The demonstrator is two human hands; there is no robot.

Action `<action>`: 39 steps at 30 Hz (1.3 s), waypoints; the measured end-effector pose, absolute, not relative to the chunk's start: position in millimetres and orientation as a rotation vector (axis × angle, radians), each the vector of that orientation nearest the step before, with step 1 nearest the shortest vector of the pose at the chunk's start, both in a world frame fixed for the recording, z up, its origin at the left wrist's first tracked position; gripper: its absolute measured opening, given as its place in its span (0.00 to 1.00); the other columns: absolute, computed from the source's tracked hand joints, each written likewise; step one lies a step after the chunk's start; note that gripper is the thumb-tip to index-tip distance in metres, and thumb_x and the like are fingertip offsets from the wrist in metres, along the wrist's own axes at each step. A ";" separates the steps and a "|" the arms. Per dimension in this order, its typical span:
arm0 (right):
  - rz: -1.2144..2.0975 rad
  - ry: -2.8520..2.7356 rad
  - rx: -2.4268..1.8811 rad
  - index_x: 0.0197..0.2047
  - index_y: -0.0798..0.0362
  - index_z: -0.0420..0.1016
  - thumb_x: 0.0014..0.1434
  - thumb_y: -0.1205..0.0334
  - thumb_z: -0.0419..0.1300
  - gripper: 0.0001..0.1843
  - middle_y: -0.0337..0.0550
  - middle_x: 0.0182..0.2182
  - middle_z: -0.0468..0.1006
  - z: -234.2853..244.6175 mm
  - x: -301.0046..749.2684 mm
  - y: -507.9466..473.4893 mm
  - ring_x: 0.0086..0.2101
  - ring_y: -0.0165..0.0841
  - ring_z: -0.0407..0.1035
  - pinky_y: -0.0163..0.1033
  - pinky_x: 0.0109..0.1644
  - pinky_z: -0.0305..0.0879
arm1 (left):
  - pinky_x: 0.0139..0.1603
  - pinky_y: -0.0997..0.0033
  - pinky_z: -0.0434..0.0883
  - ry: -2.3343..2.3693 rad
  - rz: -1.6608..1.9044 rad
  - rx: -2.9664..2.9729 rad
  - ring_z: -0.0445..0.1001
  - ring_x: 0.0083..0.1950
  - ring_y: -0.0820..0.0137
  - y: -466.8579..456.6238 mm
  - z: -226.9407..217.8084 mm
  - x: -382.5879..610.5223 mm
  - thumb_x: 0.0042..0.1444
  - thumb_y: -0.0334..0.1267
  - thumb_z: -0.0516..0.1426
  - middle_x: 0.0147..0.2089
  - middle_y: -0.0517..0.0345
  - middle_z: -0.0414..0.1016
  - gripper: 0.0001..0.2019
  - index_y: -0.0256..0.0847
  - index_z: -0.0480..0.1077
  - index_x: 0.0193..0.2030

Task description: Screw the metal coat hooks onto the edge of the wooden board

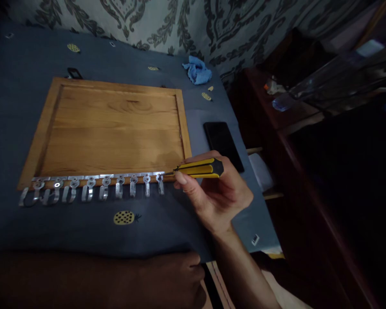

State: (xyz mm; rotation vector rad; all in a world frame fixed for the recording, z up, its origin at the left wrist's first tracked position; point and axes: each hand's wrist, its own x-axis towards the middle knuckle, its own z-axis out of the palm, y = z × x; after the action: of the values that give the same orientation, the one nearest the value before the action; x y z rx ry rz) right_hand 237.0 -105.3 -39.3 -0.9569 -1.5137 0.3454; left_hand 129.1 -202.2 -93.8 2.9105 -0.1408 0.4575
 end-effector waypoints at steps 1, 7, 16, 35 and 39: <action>0.341 -1.524 -0.960 0.35 0.50 0.78 0.57 0.71 0.68 0.06 0.37 0.27 0.79 -39.4 237.0 -105.2 0.24 0.31 0.71 0.41 0.25 0.68 | 0.36 0.64 0.51 -0.137 0.481 2.909 0.60 0.28 0.66 -202.6 -94.5 129.3 0.52 0.46 0.66 0.21 0.62 0.56 0.13 0.54 0.72 0.20; 0.319 -1.533 -1.012 0.34 0.48 0.78 0.57 0.68 0.70 0.06 0.36 0.27 0.80 -38.9 234.6 -105.1 0.23 0.31 0.70 0.41 0.27 0.70 | 0.34 0.63 0.50 -0.099 0.558 2.929 0.57 0.27 0.65 -202.6 -94.5 129.0 0.51 0.47 0.65 0.19 0.60 0.55 0.13 0.55 0.72 0.19; 0.369 -1.591 -1.050 0.37 0.48 0.82 0.57 0.65 0.71 0.05 0.36 0.31 0.81 -39.0 239.8 -107.4 0.22 0.29 0.73 0.39 0.25 0.70 | 0.35 0.63 0.51 -0.134 0.518 2.905 0.61 0.29 0.66 -201.0 -92.6 127.0 0.53 0.46 0.65 0.21 0.62 0.59 0.12 0.55 0.73 0.20; 0.474 -1.579 -1.058 0.38 0.48 0.82 0.58 0.65 0.69 0.04 0.38 0.33 0.81 -35.5 238.8 -108.3 0.21 0.28 0.71 0.38 0.23 0.70 | 0.34 0.64 0.50 -0.113 0.555 2.927 0.56 0.26 0.66 -200.9 -94.5 129.9 0.50 0.46 0.66 0.19 0.62 0.55 0.14 0.52 0.70 0.19; 0.514 -1.556 -1.040 0.36 0.48 0.81 0.59 0.66 0.69 0.03 0.38 0.34 0.81 -36.1 237.8 -109.5 0.23 0.28 0.73 0.37 0.23 0.69 | 0.33 0.64 0.49 -0.091 0.583 2.930 0.52 0.24 0.66 -203.0 -96.2 132.1 0.49 0.46 0.66 0.18 0.62 0.51 0.16 0.50 0.66 0.17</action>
State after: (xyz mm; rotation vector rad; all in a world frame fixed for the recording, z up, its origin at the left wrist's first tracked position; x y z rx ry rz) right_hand 237.8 -109.5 -36.1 -1.0400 -1.5558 0.5137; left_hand 132.1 -203.0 -96.2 2.9303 -0.0911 0.5832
